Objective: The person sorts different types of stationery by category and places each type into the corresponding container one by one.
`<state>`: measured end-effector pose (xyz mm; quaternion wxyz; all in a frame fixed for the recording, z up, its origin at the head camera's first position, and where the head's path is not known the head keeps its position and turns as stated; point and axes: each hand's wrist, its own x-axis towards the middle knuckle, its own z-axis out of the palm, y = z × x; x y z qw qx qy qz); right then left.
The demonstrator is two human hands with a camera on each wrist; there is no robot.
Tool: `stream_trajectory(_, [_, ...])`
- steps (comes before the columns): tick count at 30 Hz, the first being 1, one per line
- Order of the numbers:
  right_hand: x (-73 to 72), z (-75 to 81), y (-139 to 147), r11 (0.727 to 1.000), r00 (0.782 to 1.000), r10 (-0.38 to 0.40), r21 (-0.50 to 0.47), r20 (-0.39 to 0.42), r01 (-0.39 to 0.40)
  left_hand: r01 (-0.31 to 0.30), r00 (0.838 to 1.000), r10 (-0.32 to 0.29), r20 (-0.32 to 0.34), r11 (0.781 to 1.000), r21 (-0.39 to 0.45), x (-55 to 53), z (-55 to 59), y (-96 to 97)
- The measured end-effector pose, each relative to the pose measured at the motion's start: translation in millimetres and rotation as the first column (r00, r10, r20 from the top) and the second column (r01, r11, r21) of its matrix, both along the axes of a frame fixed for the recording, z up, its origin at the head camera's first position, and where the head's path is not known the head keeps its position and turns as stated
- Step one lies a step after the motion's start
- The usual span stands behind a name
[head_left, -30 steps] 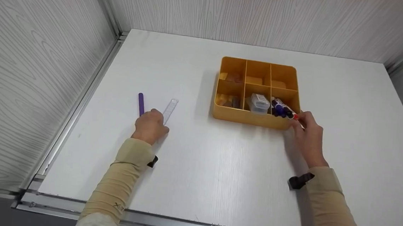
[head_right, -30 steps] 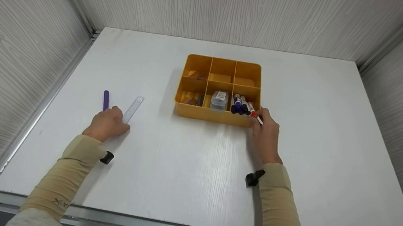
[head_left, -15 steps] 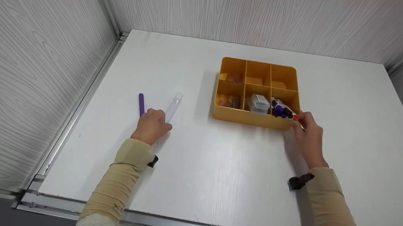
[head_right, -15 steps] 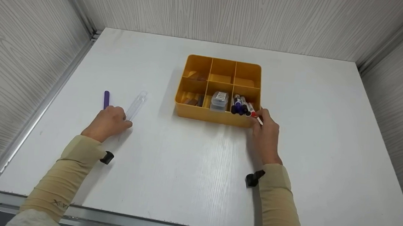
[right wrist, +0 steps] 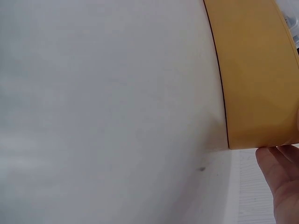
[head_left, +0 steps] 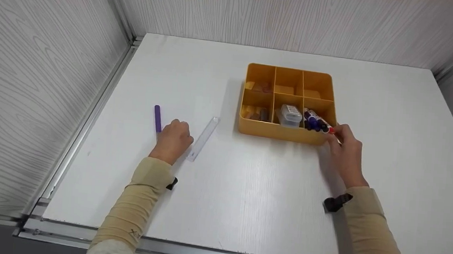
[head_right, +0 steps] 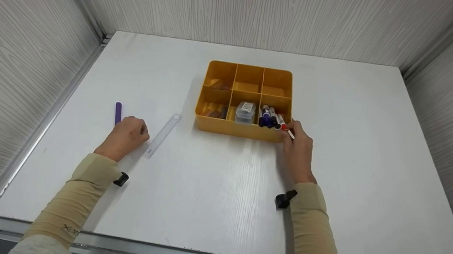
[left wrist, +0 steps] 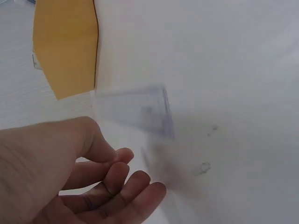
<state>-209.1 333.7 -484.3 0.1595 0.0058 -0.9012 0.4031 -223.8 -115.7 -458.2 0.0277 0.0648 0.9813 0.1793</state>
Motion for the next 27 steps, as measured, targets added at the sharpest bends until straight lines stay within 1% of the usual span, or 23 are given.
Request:
stream_trajectory(3, [-0.7, -0.1, -0.3, 1.000, 1.000, 0.002, 0.002, 0.006, -0.002, 0.009, 0.999, -0.010, -0.042, 1.000, -0.010, 1.7, -3.7, 0.4])
stream_trajectory(4, [-0.7, -0.1, -0.3, 1.000, 1.000, 0.003, 0.003, 0.002, -0.003, 0.008, 0.999, -0.008, -0.038, 1.000, -0.015, 2.3, -4.0, 1.0])
stream_trajectory(6, [-0.6, -0.3, -0.3, 1.000, 1.000, 0.000, 0.008, -0.008, 0.000, -0.002, 1.000, 0.002, -0.004, 1.000, -0.014, 3.2, -3.6, 3.7])
stream_trajectory(8, [-0.3, -0.3, -0.1, 1.000, 1.000, -0.002, 0.008, -0.016, 0.002, -0.017, 0.998, 0.018, 0.060, 1.000, -0.017, 4.5, -2.1, 7.7])
stream_trajectory(10, [0.3, -0.5, -0.3, 1.000, 1.000, -0.002, 0.007, -0.022, 0.002, -0.026, 0.992, 0.030, 0.122, 0.999, -0.035, 6.5, -1.0, 12.6])
stream_trajectory(12, [0.4, -0.5, -0.7, 1.000, 1.000, -0.002, 0.006, -0.012, 0.003, -0.025, 0.985, 0.035, 0.170, 0.998, -0.064, 8.8, -0.7, 17.5])
stream_trajectory(14, [0.6, -0.5, -0.6, 1.000, 1.000, -0.003, 0.004, -0.002, 0.003, -0.008, 0.982, 0.026, 0.188, 0.995, -0.095, 10.8, -0.6, 22.3])
stream_trajectory(16, [0.4, -0.4, -0.5, 1.000, 1.000, -0.004, 0.002, 0.003, 0.004, 0.006, 0.980, 0.014, 0.196, 0.995, -0.102, 11.9, -0.6, 26.2])
stream_trajectory(20, [0.3, -0.6, -0.4, 1.000, 1.000, -0.010, 0.002, 0.006, 0.010, 0.018, 0.979, -0.002, 0.205, 0.997, -0.077, 12.6, 1.3, 30.2])
stream_trajectory(24, [0.4, -0.6, -0.6, 1.000, 1.000, -0.010, 0.009, 0.001, 0.010, -0.002, 0.970, 0.011, 0.242, 0.999, -0.041, 12.5, 4.3, 29.8])
stream_trajectory(27, [0.8, -0.4, -0.7, 1.000, 1.000, -0.008, 0.010, -0.003, 0.008, -0.021, 0.966, 0.022, 0.258, 1.000, -0.007, 13.3, 5.7, 28.5])
